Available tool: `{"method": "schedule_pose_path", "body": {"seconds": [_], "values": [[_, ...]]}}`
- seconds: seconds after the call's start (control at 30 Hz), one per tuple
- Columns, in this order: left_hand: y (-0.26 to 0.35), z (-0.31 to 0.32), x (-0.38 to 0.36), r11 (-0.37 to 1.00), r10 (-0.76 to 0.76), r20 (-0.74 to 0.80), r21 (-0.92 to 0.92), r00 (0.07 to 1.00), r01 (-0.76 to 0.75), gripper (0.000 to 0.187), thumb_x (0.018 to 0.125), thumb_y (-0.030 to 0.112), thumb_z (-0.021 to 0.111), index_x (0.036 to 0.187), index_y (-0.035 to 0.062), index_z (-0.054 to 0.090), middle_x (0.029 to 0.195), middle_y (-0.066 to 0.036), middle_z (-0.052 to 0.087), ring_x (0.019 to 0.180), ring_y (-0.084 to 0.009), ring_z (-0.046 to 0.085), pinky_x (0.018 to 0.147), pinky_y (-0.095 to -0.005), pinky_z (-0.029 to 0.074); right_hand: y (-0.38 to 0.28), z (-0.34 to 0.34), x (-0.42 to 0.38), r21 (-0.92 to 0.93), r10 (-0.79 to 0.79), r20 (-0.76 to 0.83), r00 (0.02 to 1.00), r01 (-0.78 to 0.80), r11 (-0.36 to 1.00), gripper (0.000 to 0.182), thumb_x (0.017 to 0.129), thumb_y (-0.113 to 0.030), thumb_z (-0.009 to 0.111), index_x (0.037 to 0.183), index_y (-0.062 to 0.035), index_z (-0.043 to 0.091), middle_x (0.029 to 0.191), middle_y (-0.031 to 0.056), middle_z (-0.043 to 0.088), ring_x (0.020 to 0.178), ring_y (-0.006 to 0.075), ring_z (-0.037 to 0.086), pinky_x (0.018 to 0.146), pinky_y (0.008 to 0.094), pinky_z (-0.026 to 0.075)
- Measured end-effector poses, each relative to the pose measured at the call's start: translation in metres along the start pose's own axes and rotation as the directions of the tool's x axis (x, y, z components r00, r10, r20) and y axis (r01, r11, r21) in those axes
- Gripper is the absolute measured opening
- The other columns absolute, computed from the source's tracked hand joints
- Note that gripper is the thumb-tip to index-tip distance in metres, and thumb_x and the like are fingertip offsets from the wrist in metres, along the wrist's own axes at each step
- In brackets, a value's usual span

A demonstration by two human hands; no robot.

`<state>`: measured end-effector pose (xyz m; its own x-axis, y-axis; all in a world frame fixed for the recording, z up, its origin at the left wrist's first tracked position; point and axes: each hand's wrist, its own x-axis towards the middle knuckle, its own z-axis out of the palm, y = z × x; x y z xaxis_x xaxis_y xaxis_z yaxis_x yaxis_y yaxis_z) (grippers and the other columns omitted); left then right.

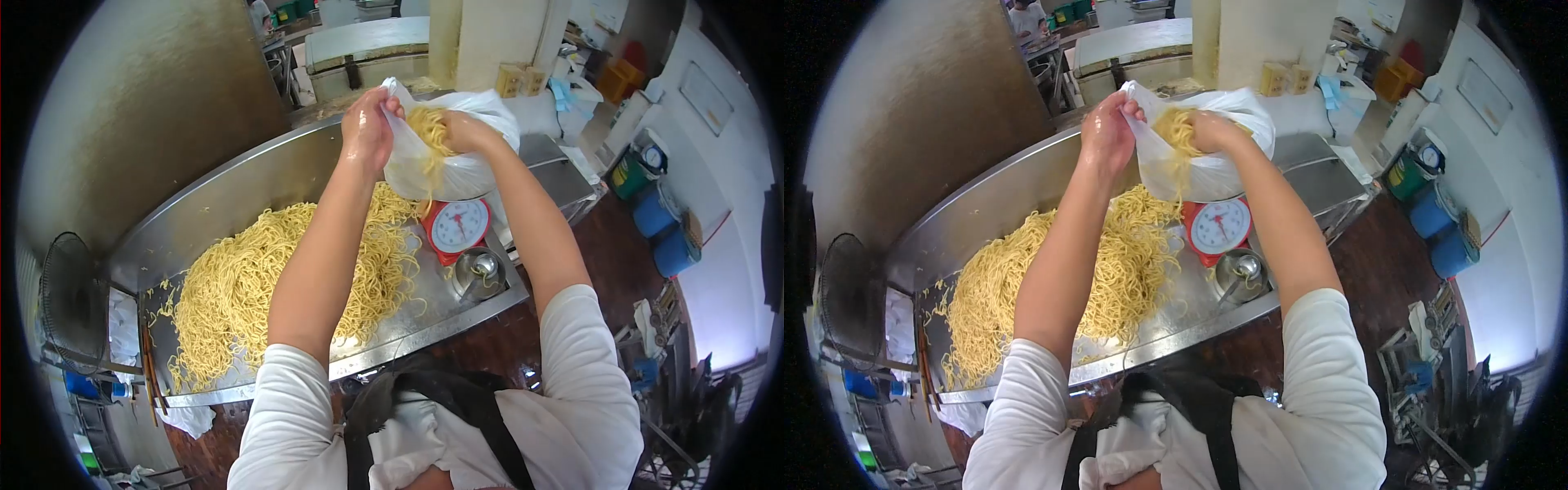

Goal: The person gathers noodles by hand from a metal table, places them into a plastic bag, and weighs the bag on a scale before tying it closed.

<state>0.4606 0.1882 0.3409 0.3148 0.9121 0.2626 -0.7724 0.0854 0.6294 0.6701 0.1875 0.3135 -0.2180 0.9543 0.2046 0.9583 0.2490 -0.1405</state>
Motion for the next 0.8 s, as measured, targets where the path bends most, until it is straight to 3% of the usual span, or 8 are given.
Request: {"method": "schedule_pose_path", "body": {"seconds": [0.1, 0.2, 0.3, 0.43, 0.53, 0.63, 0.73, 0.8], "values": [[0.012, 0.014, -0.011, 0.986, 0.014, 0.049, 0.164, 0.999, -0.021, 0.021, 0.088, 0.004, 0.053, 0.109, -0.0004, 0.051, 0.094, -0.013, 0.062, 0.072, -0.0179, 0.052, 0.075, -0.0301, 0.046, 0.010, 0.010, 0.025, 0.012, 0.390, -0.155, 0.908, -0.393, 0.920, 0.042, 0.082, -0.011, 0.060, 0.123, -0.0032, 0.062, 0.126, 0.0207, 0.061, 0.118, 0.0361, 0.057, 0.098, 0.0404, 0.048], [0.014, 0.026, -0.015, 0.977, 0.062, 0.054, 0.203, 0.997, -0.072, 0.036, 0.084, 0.000, 0.056, 0.118, 0.0005, 0.045, 0.112, -0.018, 0.062, 0.072, -0.0177, 0.053, 0.072, -0.0317, 0.047, -0.039, -0.015, 0.006, -0.013, 0.019, 0.140, 0.990, -0.018, 1.000, 0.052, 0.079, -0.003, 0.059, 0.131, -0.0079, 0.058, 0.131, 0.0210, 0.057, 0.119, 0.0345, 0.057, 0.098, 0.0400, 0.047], [0.015, 0.031, -0.022, 0.962, 0.108, 0.073, 0.244, 0.992, -0.122, 0.057, 0.081, -0.003, 0.057, 0.134, 0.0025, 0.036, 0.129, -0.021, 0.055, 0.073, -0.0178, 0.053, 0.070, -0.0335, 0.048, 0.015, 0.008, 0.014, -0.089, -0.157, 0.071, 0.985, 0.163, 0.983, 0.064, 0.077, 0.004, 0.058, 0.138, -0.0151, 0.053, 0.131, 0.0216, 0.057, 0.118, 0.0346, 0.058, 0.097, 0.0395, 0.048], [0.016, 0.027, -0.027, 0.941, 0.099, 0.130, 0.311, 0.986, -0.136, 0.073, 0.080, -0.004, 0.057, 0.146, 0.0045, 0.026, 0.139, -0.021, 0.046, 0.075, -0.0184, 0.054, 0.070, -0.0343, 0.049, -0.005, -0.062, -0.049, 0.171, -0.101, -0.009, 0.995, 0.101, 0.980, 0.067, 0.077, -0.002, 0.061, 0.141, -0.0174, 0.048, 0.128, 0.0193, 0.060, 0.113, 0.0369, 0.059, 0.095, 0.0412, 0.048], [0.012, 0.025, -0.025, 0.944, 0.092, 0.156, 0.300, 0.983, -0.136, 0.074, 0.081, -0.004, 0.057, 0.147, 0.0044, 0.025, 0.139, -0.021, 0.045, 0.076, -0.0189, 0.055, 0.072, -0.0342, 0.048, -0.028, -0.040, -0.100, 0.107, 0.372, -0.168, 0.913, -0.358, 0.927, 0.054, 0.081, -0.008, 0.065, 0.134, -0.0074, 0.052, 0.119, 0.0207, 0.064, 0.108, 0.0386, 0.061, 0.091, 0.0437, 0.050], [0.004, 0.035, -0.027, 0.947, 0.082, 0.184, 0.291, 0.980, -0.134, 0.073, 0.081, -0.004, 0.058, 0.147, 0.0037, 0.027, 0.137, -0.020, 0.046, 0.078, -0.0196, 0.055, 0.074, -0.0344, 0.047, -0.031, 0.034, -0.098, 0.210, 0.337, -0.135, 0.932, -0.305, 0.929, 0.031, 0.086, -0.013, 0.063, 0.111, 0.0029, 0.060, 0.098, 0.0244, 0.068, 0.094, 0.0402, 0.066, 0.082, 0.0469, 0.052], [0.002, 0.041, -0.023, 0.937, 0.096, 0.222, 0.310, 0.970, -0.164, 0.072, 0.082, -0.003, 0.059, 0.146, 0.0022, 0.027, 0.135, -0.020, 0.047, 0.078, -0.0203, 0.055, 0.074, -0.0347, 0.047, -0.019, 0.028, -0.061, 0.205, 0.027, -0.274, 0.961, 0.031, 0.978, 0.022, 0.086, -0.013, 0.063, 0.102, 0.0015, 0.062, 0.095, 0.0225, 0.068, 0.092, 0.0396, 0.066, 0.080, 0.0469, 0.052], [-0.003, 0.042, -0.024, 0.935, 0.095, 0.226, 0.313, 0.969, -0.165, 0.072, 0.082, -0.003, 0.059, 0.146, 0.0011, 0.027, 0.134, -0.020, 0.047, 0.078, -0.0205, 0.054, 0.074, -0.0346, 0.047, -0.038, -0.032, -0.048, 0.576, -0.042, 0.005, 0.999, 0.032, 0.817, 0.020, 0.082, -0.008, 0.062, 0.100, -0.0014, 0.064, 0.099, 0.0197, 0.069, 0.093, 0.0387, 0.066, 0.081, 0.0464, 0.051]]}}
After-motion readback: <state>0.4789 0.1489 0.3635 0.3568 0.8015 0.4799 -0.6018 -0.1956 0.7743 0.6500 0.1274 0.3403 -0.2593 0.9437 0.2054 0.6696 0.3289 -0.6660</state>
